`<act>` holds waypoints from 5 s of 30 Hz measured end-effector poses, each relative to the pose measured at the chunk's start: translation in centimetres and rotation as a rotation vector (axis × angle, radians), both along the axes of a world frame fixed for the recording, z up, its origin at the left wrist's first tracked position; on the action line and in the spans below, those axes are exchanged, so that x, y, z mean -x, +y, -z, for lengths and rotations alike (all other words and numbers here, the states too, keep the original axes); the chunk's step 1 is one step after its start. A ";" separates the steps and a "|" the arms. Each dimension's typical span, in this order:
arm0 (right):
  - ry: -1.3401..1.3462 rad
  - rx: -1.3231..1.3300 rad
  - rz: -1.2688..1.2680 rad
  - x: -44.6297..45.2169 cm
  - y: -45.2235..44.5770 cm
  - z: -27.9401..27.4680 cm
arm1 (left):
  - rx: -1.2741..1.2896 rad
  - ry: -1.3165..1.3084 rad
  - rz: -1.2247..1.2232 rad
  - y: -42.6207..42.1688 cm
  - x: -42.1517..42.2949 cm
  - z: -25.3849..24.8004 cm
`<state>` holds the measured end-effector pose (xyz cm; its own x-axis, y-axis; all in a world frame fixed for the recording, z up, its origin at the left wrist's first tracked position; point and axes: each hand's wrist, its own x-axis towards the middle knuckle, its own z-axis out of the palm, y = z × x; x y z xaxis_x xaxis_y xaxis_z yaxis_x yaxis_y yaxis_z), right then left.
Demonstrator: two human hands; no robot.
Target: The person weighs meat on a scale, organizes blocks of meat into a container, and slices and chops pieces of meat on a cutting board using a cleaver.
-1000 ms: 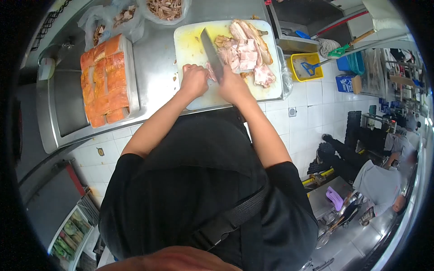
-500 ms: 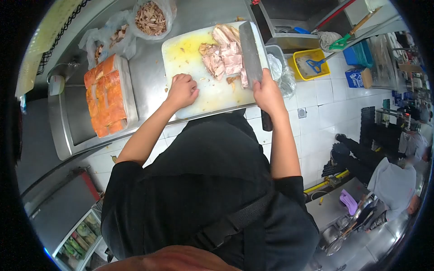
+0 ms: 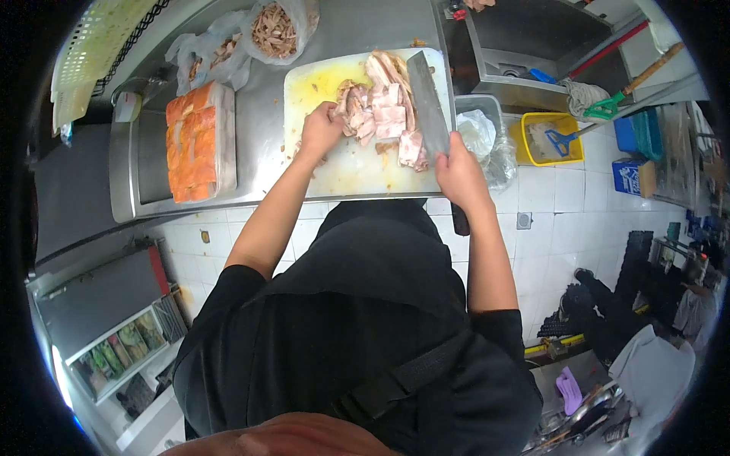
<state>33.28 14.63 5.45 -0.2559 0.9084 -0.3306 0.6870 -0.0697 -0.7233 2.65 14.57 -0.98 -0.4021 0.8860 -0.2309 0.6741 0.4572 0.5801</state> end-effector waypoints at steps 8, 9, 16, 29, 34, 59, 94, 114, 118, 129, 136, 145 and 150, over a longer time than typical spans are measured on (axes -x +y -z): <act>-0.001 -0.103 -0.153 -1.1 0.9 1.1 | -0.192 -0.639 -0.308 -2.3 2.3 0.3; 0.010 -0.036 -0.148 -1.1 1.0 0.5 | -0.164 -0.785 -0.331 -2.7 2.2 -0.2; 0.010 -0.009 -0.206 -0.7 1.4 -0.3 | -0.138 -1.149 -0.238 -3.9 1.0 -4.8; 0.001 -0.022 -0.117 -0.2 -1.1 -0.5 | 0.211 -0.855 0.156 -4.1 2.7 -4.7; -0.049 -0.038 -0.253 3.1 -3.7 -0.4 | -0.018 0.137 0.356 -7.7 0.8 0.0; -0.459 -0.134 -0.437 13.8 -5.6 1.4 | -0.157 -0.013 0.433 -9.5 -0.9 0.9; -0.434 -0.125 -0.386 15.8 -6.5 1.4 | -0.125 0.014 0.406 -8.2 -0.9 2.3; -0.383 -0.156 -0.323 15.8 -6.8 -0.9 | -0.254 -0.070 0.362 -10.7 -0.1 1.7; -0.450 -0.099 -0.398 15.9 -7.6 -0.3 | -0.213 0.026 0.404 -11.5 -0.9 0.8; -0.453 -0.126 -0.416 16.0 -8.5 2.3 | -0.214 0.068 0.440 -10.9 -1.2 2.3; -0.452 -0.086 -0.398 16.6 -8.6 2.0 | -0.291 0.063 0.446 -10.1 -0.6 2.7; -0.362 -0.086 -0.320 16.2 -7.8 2.5 | -0.319 0.057 0.475 -10.5 0.3 3.4; -0.337 -0.097 -0.335 16.2 -7.4 -0.9 | -0.290 -0.059 0.311 -13.6 0.2 1.5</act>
